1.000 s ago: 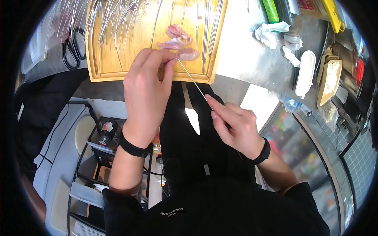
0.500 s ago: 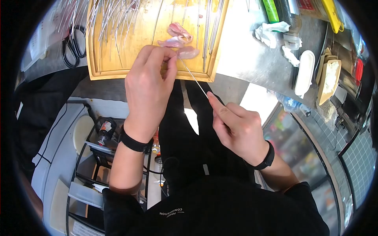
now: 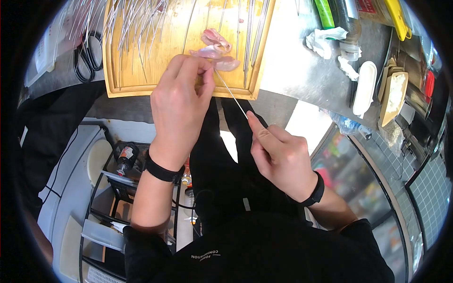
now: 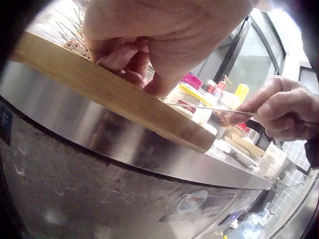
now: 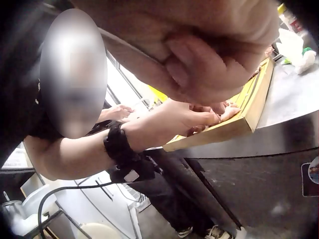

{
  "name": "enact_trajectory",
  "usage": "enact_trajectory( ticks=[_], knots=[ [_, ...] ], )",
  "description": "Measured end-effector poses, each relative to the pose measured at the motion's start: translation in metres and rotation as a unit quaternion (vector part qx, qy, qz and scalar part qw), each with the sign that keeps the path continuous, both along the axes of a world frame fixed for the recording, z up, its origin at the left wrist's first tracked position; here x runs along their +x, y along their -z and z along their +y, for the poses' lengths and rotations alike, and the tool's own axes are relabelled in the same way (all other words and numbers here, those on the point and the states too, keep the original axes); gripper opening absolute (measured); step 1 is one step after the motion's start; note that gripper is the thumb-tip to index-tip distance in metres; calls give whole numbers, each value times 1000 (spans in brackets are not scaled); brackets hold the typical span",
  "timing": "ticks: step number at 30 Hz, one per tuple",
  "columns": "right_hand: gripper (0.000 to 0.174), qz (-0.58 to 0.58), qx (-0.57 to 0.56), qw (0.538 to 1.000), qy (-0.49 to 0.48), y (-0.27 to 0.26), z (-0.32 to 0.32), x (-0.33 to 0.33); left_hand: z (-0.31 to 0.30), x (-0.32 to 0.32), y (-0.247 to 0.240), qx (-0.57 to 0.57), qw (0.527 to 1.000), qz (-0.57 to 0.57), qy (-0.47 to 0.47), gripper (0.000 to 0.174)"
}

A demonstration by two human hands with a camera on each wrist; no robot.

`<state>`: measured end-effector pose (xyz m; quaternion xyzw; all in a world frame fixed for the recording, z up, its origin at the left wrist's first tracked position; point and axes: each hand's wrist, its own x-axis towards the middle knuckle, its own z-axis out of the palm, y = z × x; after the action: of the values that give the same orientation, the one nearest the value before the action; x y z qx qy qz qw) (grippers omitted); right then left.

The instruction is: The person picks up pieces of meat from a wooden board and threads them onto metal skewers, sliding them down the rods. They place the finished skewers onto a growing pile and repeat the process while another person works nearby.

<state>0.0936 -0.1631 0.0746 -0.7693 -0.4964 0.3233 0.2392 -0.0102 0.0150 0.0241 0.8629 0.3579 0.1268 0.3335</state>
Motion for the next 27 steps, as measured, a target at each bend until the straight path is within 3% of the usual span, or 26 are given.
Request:
enact_trajectory(
  ticks=[2, 11, 14, 16, 23, 25, 26, 27],
  knots=[
    [48, 3, 15, 999, 38, 2, 3, -5, 0, 0, 1, 4, 1000, 5, 2, 12],
    [47, 11, 60, 997, 39, 34, -1, -8, -4, -8, 5, 40, 998, -30, 40, 15],
    [46, 32, 86, 992, 87, 41, -11, -11, 4, -4, -7, -8, 999, -37, 16, 17],
    [46, 37, 88, 990, 105, 39, -17, -12, 14, 2, -7, 82, 994, -70, 23, 19],
    [47, 49, 121, 981, 146, 32, -35, -12, 20, 12, -5, 125, 987, -53, 82, 20],
    [47, 41, 134, 979, 149, 30, -36, -9, 10, 12, -23, -95, 991, -89, -14, 14],
    [47, 37, 147, 977, 149, 28, -37, -10, 9, 11, -22, -96, 991, -87, -13, 14],
    [47, 38, 148, 977, 150, 28, -37, -11, 8, 10, -20, -193, 976, -94, -20, 11]
  ],
)
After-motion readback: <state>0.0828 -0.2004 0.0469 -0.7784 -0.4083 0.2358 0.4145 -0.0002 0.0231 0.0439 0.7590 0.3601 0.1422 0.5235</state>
